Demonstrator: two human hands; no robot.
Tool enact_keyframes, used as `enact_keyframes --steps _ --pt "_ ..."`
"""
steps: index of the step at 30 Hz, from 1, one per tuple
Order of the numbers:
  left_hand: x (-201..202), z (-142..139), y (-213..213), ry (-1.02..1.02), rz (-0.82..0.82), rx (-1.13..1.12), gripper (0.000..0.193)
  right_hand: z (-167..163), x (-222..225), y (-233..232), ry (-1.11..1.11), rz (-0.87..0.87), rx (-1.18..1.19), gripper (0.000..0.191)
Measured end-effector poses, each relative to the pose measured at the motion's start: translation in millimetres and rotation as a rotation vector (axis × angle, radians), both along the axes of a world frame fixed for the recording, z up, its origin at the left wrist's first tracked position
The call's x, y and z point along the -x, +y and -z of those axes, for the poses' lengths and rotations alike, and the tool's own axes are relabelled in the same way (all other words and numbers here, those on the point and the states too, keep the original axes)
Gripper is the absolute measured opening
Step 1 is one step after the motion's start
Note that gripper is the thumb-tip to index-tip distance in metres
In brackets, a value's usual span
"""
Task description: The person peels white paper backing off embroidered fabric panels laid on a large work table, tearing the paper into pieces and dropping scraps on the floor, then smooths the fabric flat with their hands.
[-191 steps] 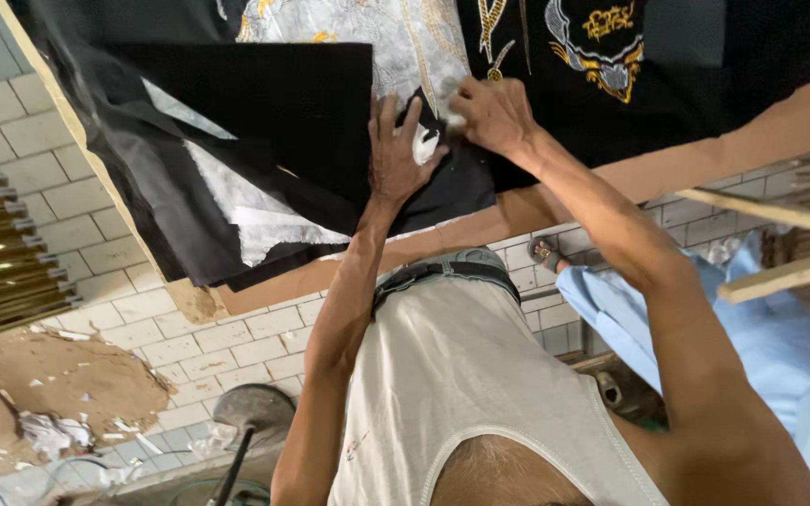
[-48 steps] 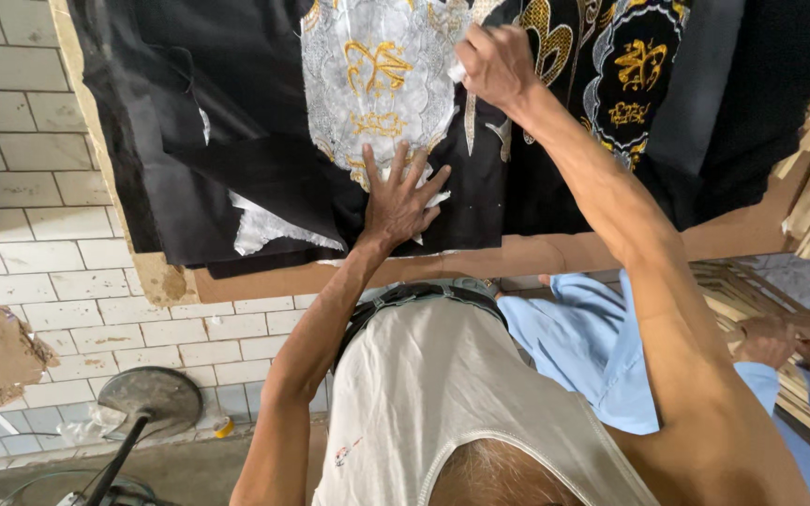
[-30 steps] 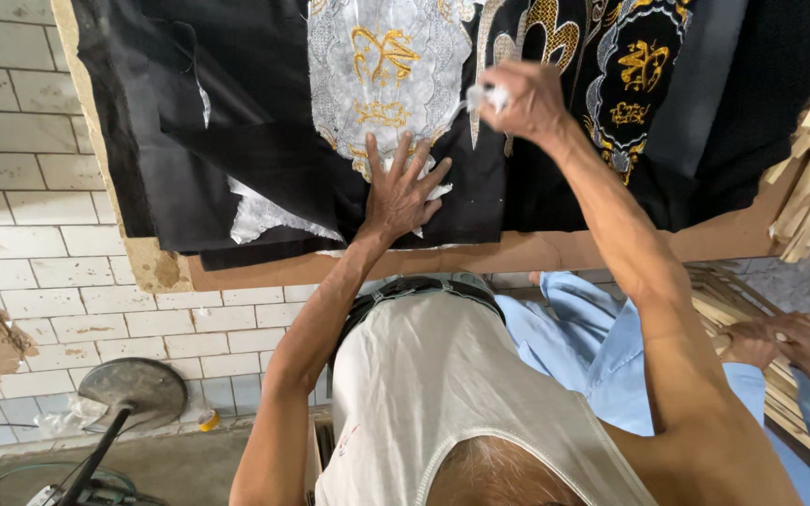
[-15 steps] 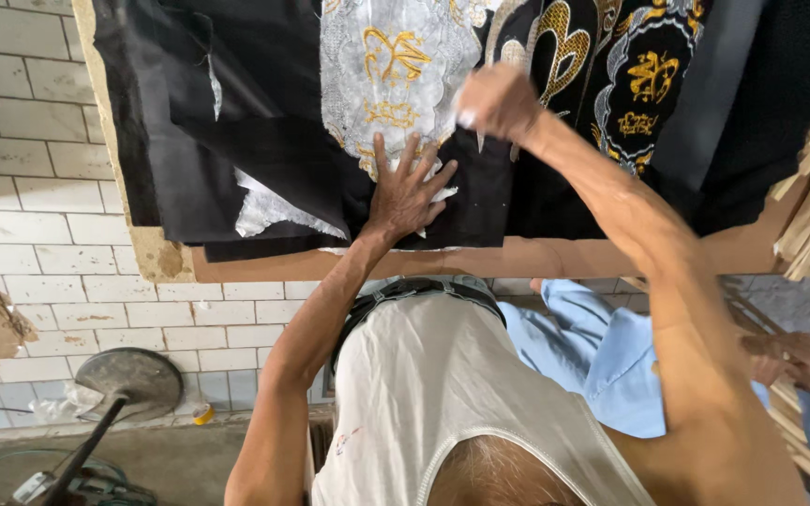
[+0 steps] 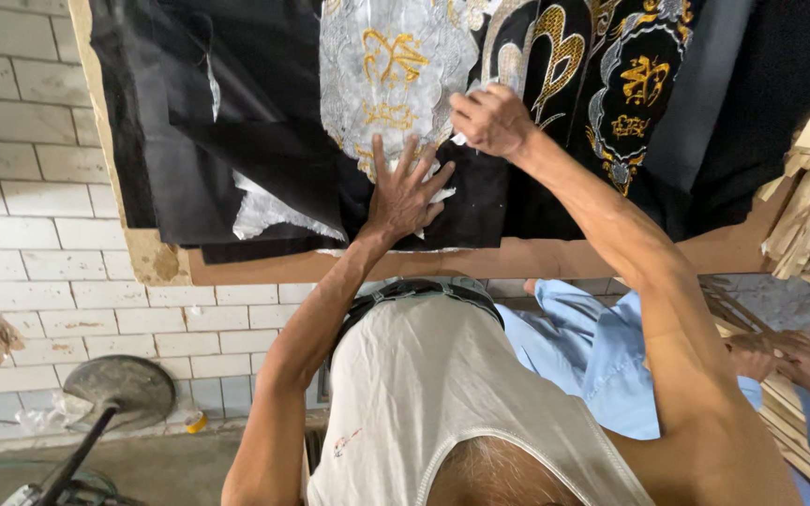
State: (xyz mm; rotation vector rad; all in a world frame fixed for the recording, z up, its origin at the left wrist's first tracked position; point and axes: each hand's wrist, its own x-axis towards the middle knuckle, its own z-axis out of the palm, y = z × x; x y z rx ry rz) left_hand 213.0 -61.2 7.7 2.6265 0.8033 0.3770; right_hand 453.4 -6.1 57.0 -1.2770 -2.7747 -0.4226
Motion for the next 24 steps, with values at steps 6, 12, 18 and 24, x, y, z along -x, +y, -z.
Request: enact_keyframes --steps 6,12,18,24 --pt "-1 -5 3 0.007 0.012 -0.019 0.07 6 11 14 0.437 0.215 0.125 0.02" --pt "0 -9 2 0.015 0.012 -0.042 0.071 -14 -49 66 0.686 0.526 0.022 0.023" --pt "-3 -7 1 -0.003 -0.004 0.008 0.072 -23 -44 52 0.502 0.359 0.12 0.006" --pt "-1 -3 -2 -0.041 -0.01 0.016 0.072 -31 -7 31 0.061 0.092 -0.041 0.006"
